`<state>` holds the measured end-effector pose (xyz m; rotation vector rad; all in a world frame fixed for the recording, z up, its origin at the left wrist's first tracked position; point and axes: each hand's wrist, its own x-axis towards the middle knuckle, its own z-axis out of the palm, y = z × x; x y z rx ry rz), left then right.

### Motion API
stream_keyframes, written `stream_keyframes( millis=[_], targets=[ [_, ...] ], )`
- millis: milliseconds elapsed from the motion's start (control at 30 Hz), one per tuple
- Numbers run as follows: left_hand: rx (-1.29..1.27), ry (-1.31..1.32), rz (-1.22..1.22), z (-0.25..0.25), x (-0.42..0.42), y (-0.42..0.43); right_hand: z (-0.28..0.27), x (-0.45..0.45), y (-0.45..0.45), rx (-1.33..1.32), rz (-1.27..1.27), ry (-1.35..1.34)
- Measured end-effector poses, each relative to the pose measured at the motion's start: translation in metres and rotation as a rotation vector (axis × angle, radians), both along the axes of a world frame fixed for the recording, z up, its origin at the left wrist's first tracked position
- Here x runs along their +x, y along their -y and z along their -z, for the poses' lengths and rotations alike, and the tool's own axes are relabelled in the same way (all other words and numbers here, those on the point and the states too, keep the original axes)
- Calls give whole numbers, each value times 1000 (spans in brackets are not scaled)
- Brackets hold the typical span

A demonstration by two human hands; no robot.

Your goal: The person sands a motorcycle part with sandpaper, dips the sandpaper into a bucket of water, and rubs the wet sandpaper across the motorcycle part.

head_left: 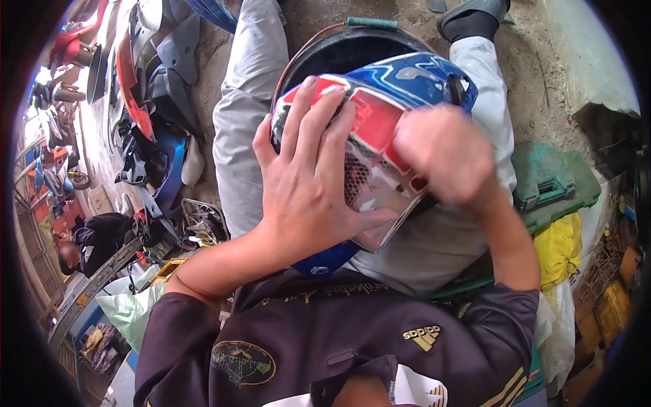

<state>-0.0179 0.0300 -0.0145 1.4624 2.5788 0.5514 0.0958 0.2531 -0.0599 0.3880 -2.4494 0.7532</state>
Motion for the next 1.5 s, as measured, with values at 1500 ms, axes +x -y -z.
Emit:
stream_keyframes(
  millis=[1500],
  targets=[
    [26,-3,-25,3,8,-2,5,5,21,-26,-53,-72]
  ],
)
